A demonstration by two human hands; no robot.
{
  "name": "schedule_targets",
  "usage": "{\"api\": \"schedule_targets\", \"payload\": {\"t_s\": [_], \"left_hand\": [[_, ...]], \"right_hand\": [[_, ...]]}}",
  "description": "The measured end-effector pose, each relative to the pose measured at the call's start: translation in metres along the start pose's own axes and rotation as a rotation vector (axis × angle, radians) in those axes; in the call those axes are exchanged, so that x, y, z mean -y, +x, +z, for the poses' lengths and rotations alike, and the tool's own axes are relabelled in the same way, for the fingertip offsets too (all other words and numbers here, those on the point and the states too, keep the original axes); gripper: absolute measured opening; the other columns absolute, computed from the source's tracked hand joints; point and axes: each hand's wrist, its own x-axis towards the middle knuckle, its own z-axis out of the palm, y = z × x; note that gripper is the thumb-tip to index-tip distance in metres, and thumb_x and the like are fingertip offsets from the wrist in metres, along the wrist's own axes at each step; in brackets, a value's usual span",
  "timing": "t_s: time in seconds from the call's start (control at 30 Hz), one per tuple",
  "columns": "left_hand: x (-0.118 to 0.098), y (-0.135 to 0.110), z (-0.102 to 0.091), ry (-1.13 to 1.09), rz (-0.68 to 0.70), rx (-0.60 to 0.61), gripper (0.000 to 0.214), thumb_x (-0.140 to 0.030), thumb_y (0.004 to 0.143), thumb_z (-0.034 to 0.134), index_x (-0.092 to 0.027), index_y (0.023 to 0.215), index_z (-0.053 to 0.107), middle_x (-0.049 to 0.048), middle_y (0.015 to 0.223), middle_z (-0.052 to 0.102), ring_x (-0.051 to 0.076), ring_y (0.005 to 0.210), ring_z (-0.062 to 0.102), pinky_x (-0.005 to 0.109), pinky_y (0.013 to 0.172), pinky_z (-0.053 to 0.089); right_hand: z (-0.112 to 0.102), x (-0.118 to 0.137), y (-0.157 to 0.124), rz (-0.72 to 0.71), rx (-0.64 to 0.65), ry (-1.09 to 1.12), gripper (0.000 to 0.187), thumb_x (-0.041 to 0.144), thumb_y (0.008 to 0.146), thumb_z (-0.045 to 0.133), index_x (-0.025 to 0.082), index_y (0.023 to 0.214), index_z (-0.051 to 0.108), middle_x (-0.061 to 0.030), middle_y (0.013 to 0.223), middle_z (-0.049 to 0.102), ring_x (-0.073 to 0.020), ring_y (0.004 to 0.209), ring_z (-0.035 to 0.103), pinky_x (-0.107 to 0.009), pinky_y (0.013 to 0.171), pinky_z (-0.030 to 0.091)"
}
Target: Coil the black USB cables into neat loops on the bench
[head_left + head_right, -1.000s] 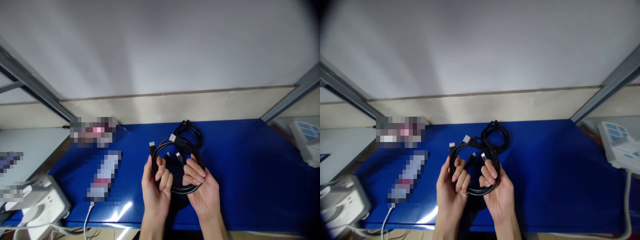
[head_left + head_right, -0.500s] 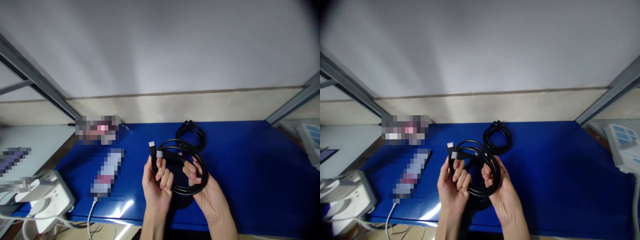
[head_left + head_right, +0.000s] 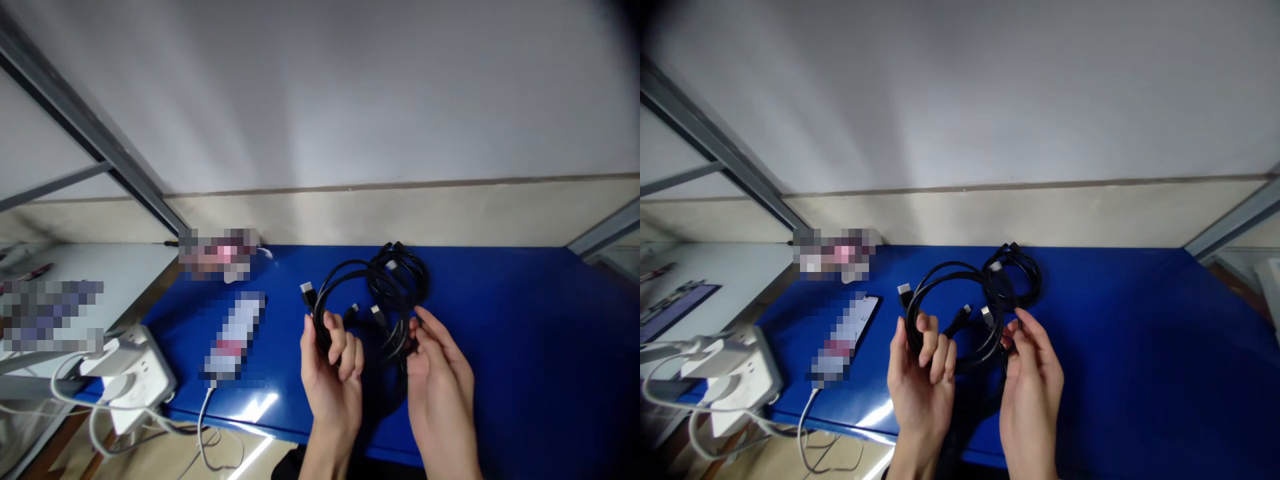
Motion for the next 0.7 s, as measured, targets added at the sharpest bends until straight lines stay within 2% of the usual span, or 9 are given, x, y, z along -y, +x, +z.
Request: {"api": "schedule_targets", "payload": {"t_s": [0.13, 0.23, 0.3, 0.37, 0.43, 0.53, 0.57, 0.6, 0.7], "left_hand": [[-0.005, 0.002, 0.004, 0.104, 0.061, -0.02, 0.038, -0.051, 0.107, 0.064, -0.016, 0.091, 0.07, -0.0086, 0.064, 0.037, 0.006, 0.045, 0.02, 0.02, 0.045, 0.036], [-0.007, 0.0, 0.007, 0.264, 0.079, -0.011, 0.038, -0.052, 0.107, 0.063, -0.017, 0.095, 0.069, -0.0079, 0.065, 0.042, 0.006, 0.044, 0.031, 0.021, 0.046, 0.038], [-0.007, -0.003, 0.009, 0.354, 0.111, 0.0, 0.036, -0.054, 0.106, 0.065, -0.019, 0.099, 0.068, -0.0072, 0.066, 0.046, 0.007, 0.045, 0.039, 0.022, 0.049, 0.041], [-0.006, -0.006, 0.01, 0.416, 0.14, 0.015, 0.034, -0.055, 0.104, 0.068, -0.021, 0.106, 0.068, -0.0057, 0.068, 0.052, 0.009, 0.05, 0.047, 0.022, 0.052, 0.043], [-0.007, -0.008, 0.009, 0.48, 0.161, 0.021, 0.034, -0.054, 0.103, 0.071, -0.021, 0.112, 0.069, -0.004, 0.07, 0.057, 0.011, 0.055, 0.051, 0.023, 0.057, 0.045], [-0.011, -0.007, 0.006, 0.62, 0.207, -0.008, 0.031, -0.053, 0.1, 0.075, -0.022, 0.103, 0.069, -0.0011, 0.075, 0.063, 0.014, 0.068, 0.057, 0.024, 0.072, 0.051], [-0.012, -0.006, 0.004, 0.658, 0.218, -0.016, 0.031, -0.052, 0.1, 0.076, -0.022, 0.098, 0.068, -0.0005, 0.077, 0.064, 0.015, 0.073, 0.059, 0.025, 0.078, 0.052], [-0.014, -0.004, 0.003, 0.685, 0.223, -0.019, 0.031, -0.051, 0.1, 0.076, -0.022, 0.096, 0.067, -0.0001, 0.079, 0.065, 0.016, 0.077, 0.06, 0.026, 0.082, 0.052], [-0.017, -0.001, 0.0, 0.713, 0.216, -0.007, 0.028, -0.051, 0.102, 0.074, -0.023, 0.105, 0.07, 0.0009, 0.084, 0.068, 0.017, 0.08, 0.061, 0.026, 0.083, 0.053]], "right_hand": [[-0.001, 0.001, 0.002, -0.158, 0.03, -0.168, 0.033, 0.037, 0.088, 0.087, 0.022, 0.117, 0.081, -0.0021, 0.099, 0.076, -0.014, 0.082, 0.067, -0.026, 0.077, 0.056], [-0.005, 0.005, 0.003, -0.256, 0.166, -0.412, 0.033, 0.046, 0.093, 0.082, 0.022, 0.117, 0.08, -0.0064, 0.107, 0.077, -0.0171, 0.085, 0.069, -0.031, 0.08, 0.057], [-0.007, 0.008, 0.002, -0.339, 0.29, -0.56, 0.036, 0.047, 0.095, 0.079, 0.025, 0.123, 0.08, -0.0102, 0.124, 0.074, -0.0202, 0.093, 0.07, -0.034, 0.082, 0.058], [-0.01, 0.012, -0.001, -0.429, 0.418, -0.671, 0.046, 0.046, 0.095, 0.079, 0.029, 0.137, 0.075, -0.0125, 0.15, 0.062, -0.0235, 0.105, 0.071, -0.037, 0.086, 0.06], [-0.012, 0.017, -0.004, -0.491, 0.546, -0.741, 0.064, 0.046, 0.092, 0.082, 0.035, 0.153, 0.064, -0.0119, 0.169, 0.044, -0.0267, 0.113, 0.071, -0.04, 0.089, 0.062], [-0.015, 0.023, -0.006, -0.51, 0.713, -0.809, 0.085, 0.051, 0.084, 0.09, 0.038, 0.161, 0.055, -0.0106, 0.18, 0.029, -0.0322, 0.122, 0.07, -0.043, 0.091, 0.063], [-0.015, 0.025, -0.006, -0.514, 0.737, -0.831, 0.083, 0.052, 0.082, 0.091, 0.038, 0.158, 0.058, -0.0102, 0.179, 0.03, -0.034, 0.126, 0.068, -0.044, 0.092, 0.062], [-0.014, 0.026, -0.005, -0.526, 0.746, -0.852, 0.073, 0.052, 0.083, 0.091, 0.037, 0.15, 0.065, -0.0096, 0.177, 0.036, -0.0348, 0.13, 0.066, -0.044, 0.094, 0.061], [-0.012, 0.03, -0.001, -0.582, 0.742, -0.886, 0.016, 0.044, 0.098, 0.078, 0.032, 0.109, 0.077, -0.0066, 0.148, 0.068, -0.0299, 0.126, 0.067, -0.04, 0.096, 0.057]]}}
